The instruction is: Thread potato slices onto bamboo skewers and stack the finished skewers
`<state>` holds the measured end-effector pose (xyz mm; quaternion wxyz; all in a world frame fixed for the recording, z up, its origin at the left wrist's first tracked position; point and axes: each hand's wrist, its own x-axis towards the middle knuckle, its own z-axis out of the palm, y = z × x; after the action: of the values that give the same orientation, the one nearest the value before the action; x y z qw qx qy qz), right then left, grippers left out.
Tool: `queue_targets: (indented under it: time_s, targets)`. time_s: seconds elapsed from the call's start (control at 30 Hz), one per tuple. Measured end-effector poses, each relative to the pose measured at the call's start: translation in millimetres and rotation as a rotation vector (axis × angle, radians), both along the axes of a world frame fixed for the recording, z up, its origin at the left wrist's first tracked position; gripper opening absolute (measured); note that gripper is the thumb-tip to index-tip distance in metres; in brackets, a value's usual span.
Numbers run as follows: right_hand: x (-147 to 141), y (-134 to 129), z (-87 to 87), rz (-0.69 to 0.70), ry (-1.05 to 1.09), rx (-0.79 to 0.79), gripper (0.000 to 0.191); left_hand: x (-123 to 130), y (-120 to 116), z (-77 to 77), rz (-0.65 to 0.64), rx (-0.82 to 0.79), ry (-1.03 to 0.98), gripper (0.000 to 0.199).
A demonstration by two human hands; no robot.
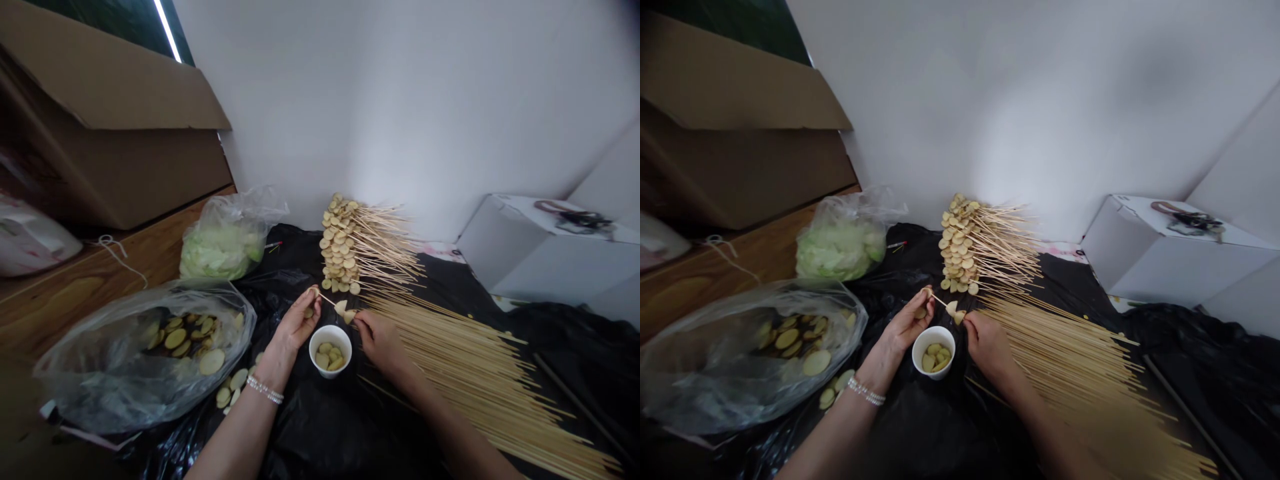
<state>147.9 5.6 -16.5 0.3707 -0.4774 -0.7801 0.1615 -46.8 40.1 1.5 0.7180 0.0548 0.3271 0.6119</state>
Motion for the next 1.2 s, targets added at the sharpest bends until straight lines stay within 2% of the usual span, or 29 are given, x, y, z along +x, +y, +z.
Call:
queue_targets:
  time_s: [0.2, 0.6, 1.03, 1.2]
  targets:
    - [-1, -1, 0.8, 0.008, -0.014, -0.002, 0.023, -2, 4, -0.9, -0.038, -0.058, -0.114, 0.011]
    - [-1, 0, -1.9, -0.008, -0.047, -0.007, 0.024, -3, 1, -2.5, -0.019, -0.042, -0.061, 0.013]
    - [-3, -3, 0.7, -0.026, -0.072, -0.016, 0.025, 8, 0, -3.2, 0.089, 0.048, 0.216, 0.007]
    - [-4, -2, -1.7, -0.027, -0.037, -0.023, 0.025, 12, -1, -2.1, 0.088, 0.056, 0.243, 0.006]
